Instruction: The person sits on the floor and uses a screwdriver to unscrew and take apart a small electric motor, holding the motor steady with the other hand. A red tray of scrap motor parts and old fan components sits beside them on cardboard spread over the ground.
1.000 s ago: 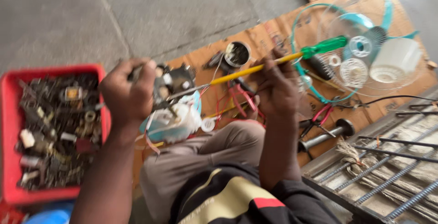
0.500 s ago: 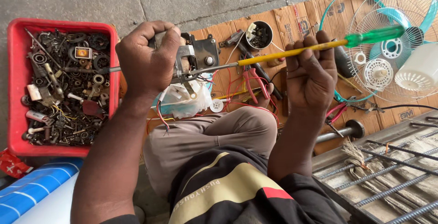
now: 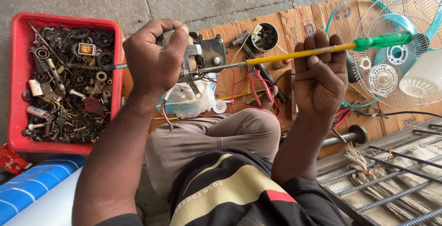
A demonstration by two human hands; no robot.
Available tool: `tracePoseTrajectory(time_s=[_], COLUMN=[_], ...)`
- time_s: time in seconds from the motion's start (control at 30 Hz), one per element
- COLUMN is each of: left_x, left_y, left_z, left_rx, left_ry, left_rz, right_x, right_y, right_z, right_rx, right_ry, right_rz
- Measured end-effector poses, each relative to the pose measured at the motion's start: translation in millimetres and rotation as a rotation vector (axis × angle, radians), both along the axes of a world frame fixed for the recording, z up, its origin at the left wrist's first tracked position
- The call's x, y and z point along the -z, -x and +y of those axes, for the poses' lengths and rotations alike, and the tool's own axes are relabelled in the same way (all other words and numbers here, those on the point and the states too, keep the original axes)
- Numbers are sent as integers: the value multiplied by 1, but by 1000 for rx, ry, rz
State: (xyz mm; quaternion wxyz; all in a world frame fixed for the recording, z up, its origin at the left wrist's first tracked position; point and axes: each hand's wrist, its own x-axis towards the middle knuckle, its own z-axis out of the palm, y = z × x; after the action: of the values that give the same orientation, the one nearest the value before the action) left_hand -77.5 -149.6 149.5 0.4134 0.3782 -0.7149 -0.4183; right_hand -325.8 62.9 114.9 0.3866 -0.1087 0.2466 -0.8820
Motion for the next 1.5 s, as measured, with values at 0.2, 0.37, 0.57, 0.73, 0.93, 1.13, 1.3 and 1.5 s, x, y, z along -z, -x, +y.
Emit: tracePoseTrajectory(time_s=[0.2,0.37,0.57,0.73,0.93,1.13,1.3,1.5], left_x=[-1,2,1,0,9,15,15,11], left_y=[0,0,-5,-11,-12,-15,-15,-13], left_z=[0,0,1,3,-1,-3,-3,-2], left_rx=[1,-3,24,13,-12,16,9,27], left_ry=[2,22,24,-39,-42,-39,-62,-82], left_rz=[-7,-11,-25,-68,-85,-38,-42,-17], right_x=[2,0,5,13,1,-2,-2,0], right_y=[-1,-1,-8,-11,-18,-21,-18,-23], right_z=[0,-1,-1,-4,-6,-10,-7,-7], right_rx=[-67,-1,92,19,70,10,51,18], right_ry=[12,-57,-81,67,-83,84,-47,80], right_rz=[103,124,-86,64,3,-12,56,-23])
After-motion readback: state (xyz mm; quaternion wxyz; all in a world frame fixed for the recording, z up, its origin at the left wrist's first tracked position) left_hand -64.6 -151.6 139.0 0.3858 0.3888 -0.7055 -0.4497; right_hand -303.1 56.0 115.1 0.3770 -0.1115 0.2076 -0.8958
